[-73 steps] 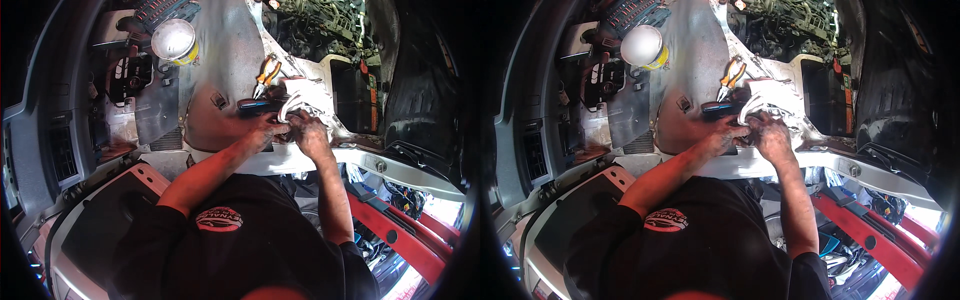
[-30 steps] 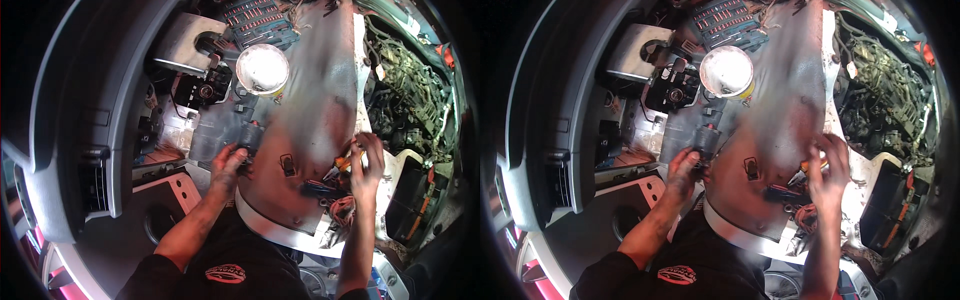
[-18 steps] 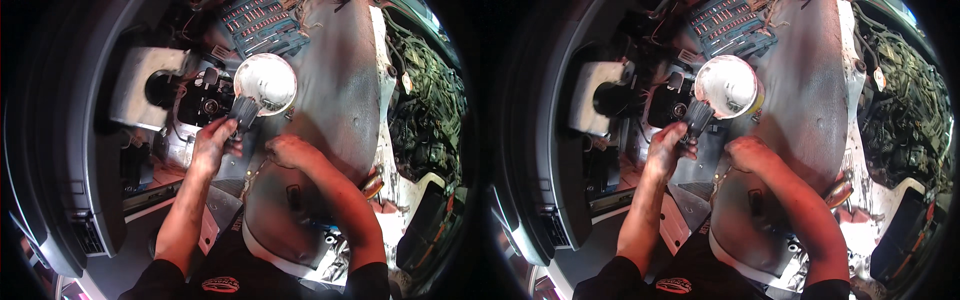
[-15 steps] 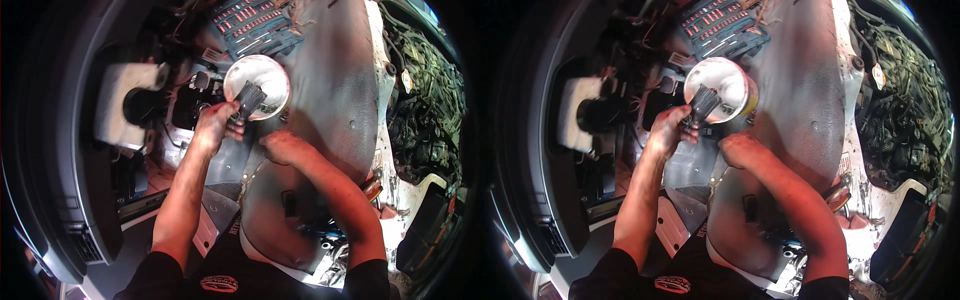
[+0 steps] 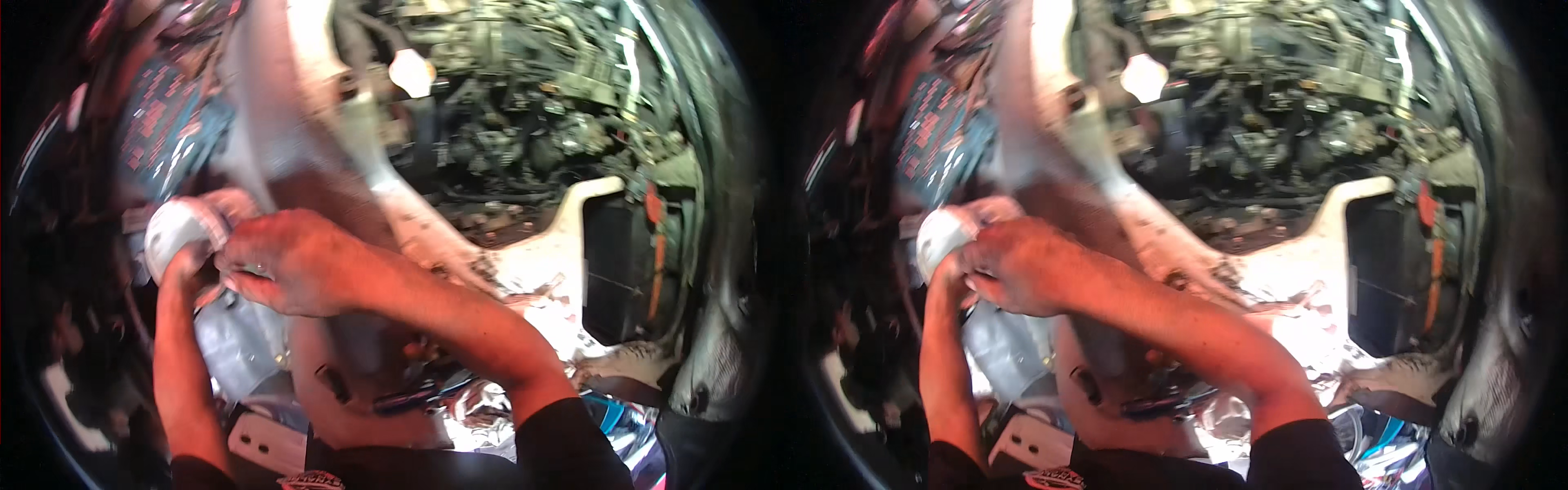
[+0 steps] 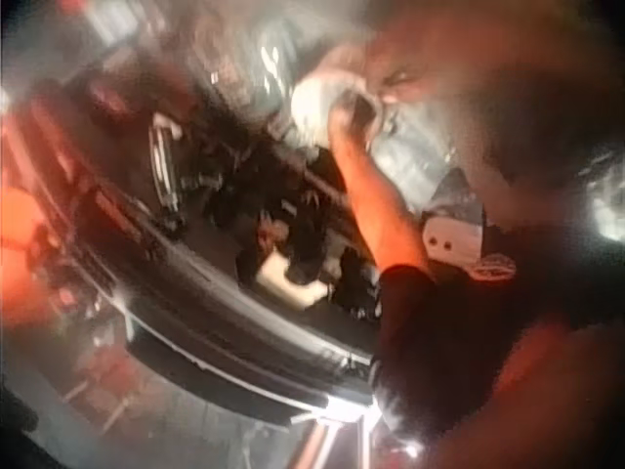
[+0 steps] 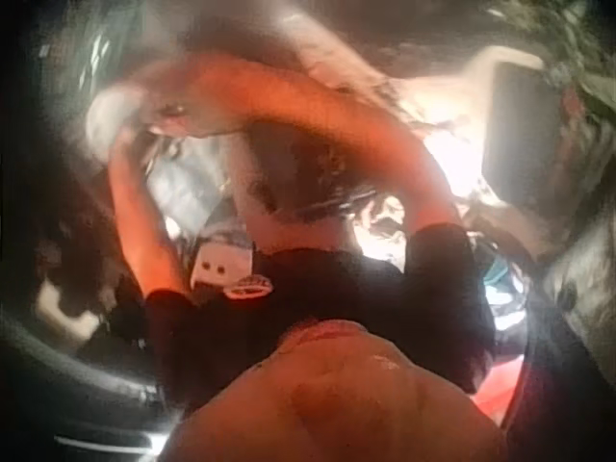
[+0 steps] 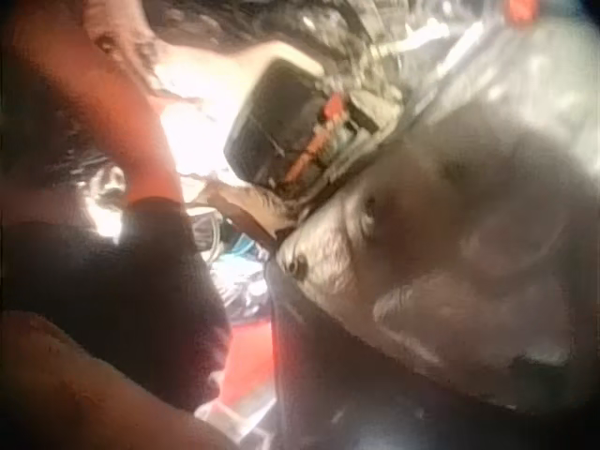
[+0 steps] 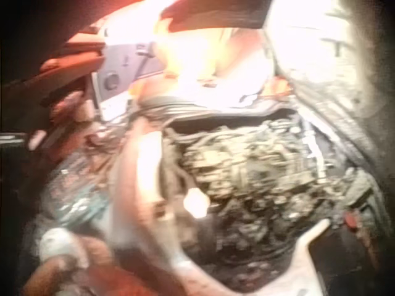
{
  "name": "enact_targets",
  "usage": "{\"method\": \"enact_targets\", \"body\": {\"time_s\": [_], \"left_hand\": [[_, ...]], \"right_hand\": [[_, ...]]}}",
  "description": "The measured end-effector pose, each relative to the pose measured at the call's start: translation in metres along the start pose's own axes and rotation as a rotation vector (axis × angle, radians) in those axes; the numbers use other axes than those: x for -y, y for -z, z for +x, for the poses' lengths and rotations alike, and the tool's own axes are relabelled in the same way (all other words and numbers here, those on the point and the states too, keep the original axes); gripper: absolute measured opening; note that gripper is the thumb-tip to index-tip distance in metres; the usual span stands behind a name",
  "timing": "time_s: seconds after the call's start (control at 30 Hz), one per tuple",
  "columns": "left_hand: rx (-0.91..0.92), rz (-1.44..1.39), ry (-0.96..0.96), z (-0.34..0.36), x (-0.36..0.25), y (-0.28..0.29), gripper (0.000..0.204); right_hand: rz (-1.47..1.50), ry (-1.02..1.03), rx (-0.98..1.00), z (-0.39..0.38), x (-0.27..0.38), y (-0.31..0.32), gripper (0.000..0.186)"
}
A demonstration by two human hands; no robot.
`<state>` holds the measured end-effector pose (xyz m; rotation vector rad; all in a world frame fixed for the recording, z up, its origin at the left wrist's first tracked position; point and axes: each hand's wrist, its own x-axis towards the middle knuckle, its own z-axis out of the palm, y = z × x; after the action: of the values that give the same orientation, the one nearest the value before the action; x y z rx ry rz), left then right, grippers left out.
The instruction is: The person works on a component within the engine bay of a vehicle, using a small blue tool to disconnect or adjust wiring and then handling a larger mechanical part by hand and with a rag.
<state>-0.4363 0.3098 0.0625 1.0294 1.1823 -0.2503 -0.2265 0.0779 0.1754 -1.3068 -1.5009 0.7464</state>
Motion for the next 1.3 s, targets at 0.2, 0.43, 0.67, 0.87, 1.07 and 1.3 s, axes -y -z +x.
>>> {"method": "enact_targets", "body": {"time_s": [0.2, 0.43, 0.67, 0.87, 1.07, 1.3], "left_hand": [[-0.192, 0.341, 0.055, 0.025, -0.015, 0.003, 0.044], [-0.490, 1.312, -0.240, -0.013, -0.024, -0.015, 0.044], [-0.983, 0.530, -1.056, -0.131, -0.052, -0.120, 0.031], [-0.252, 0.824, -1.412, -0.109, -0.067, -0.253, 0.024], [0.431, 0.729, -1.904, -0.076, -0.084, -0.429, 0.018], [0.460, 0.495, -1.940, -0.065, -0.067, -0.509, 0.021]], "right_hand": [[0.494, -0.197, -0.521, -0.035, -0.023, 0.082, 0.020], [0.676, -0.271, -0.593, -0.043, -0.044, 0.096, 0.023], [0.568, -0.190, -0.704, -0.032, -0.048, 0.178, 0.019], [0.171, -0.103, -1.067, -0.049, -0.130, 0.158, 0.016], [-0.309, -0.077, -0.932, -0.052, -0.117, 0.172, 0.022], [-0.447, -0.040, -0.859, -0.057, -0.127, 0.178, 0.020]]}}
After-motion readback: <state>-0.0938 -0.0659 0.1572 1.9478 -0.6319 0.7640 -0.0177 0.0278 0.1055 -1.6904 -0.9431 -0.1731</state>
